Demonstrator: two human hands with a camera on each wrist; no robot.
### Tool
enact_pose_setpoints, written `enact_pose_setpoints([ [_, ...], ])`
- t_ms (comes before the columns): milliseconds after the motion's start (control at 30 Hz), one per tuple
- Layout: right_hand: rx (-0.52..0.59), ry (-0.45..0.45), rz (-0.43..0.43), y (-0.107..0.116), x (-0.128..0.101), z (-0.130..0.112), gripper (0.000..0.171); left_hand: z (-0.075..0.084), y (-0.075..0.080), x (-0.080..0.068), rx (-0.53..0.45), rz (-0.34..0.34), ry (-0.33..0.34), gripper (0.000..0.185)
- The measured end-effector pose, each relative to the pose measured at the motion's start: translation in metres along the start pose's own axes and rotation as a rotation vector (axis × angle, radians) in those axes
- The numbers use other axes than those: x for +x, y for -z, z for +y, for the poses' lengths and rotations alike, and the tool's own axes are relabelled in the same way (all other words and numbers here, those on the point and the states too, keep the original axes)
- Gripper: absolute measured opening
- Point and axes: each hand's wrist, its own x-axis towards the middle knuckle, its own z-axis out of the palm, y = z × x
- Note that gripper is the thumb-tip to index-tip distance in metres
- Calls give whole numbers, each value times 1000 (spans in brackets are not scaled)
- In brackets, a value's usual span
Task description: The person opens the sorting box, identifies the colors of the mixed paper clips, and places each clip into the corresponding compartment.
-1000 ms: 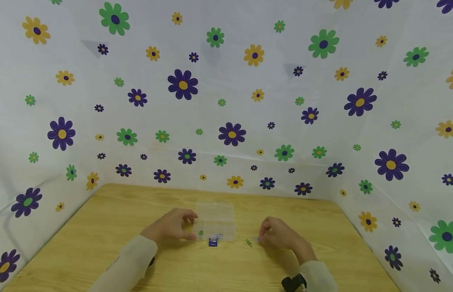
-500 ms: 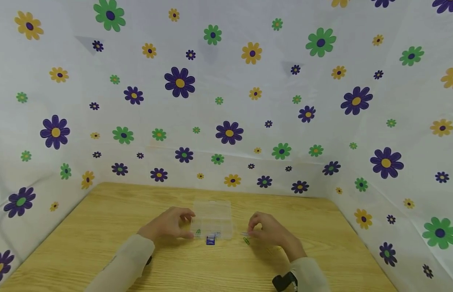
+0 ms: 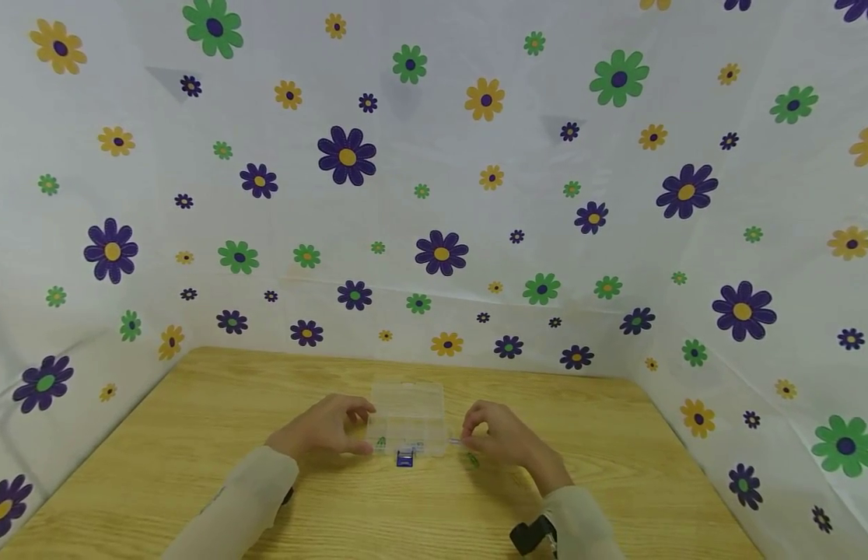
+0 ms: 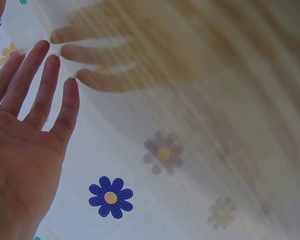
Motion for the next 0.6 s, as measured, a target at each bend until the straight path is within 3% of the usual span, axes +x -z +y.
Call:
enact_pose_setpoints([
  [267, 10, -14, -4, -11, 13, -5, 12, 2, 2, -1, -24, -4, -19, 70],
  [600, -45, -13, 25, -27, 29, -18, 14, 4, 2, -1, -38, -9, 13, 70],
])
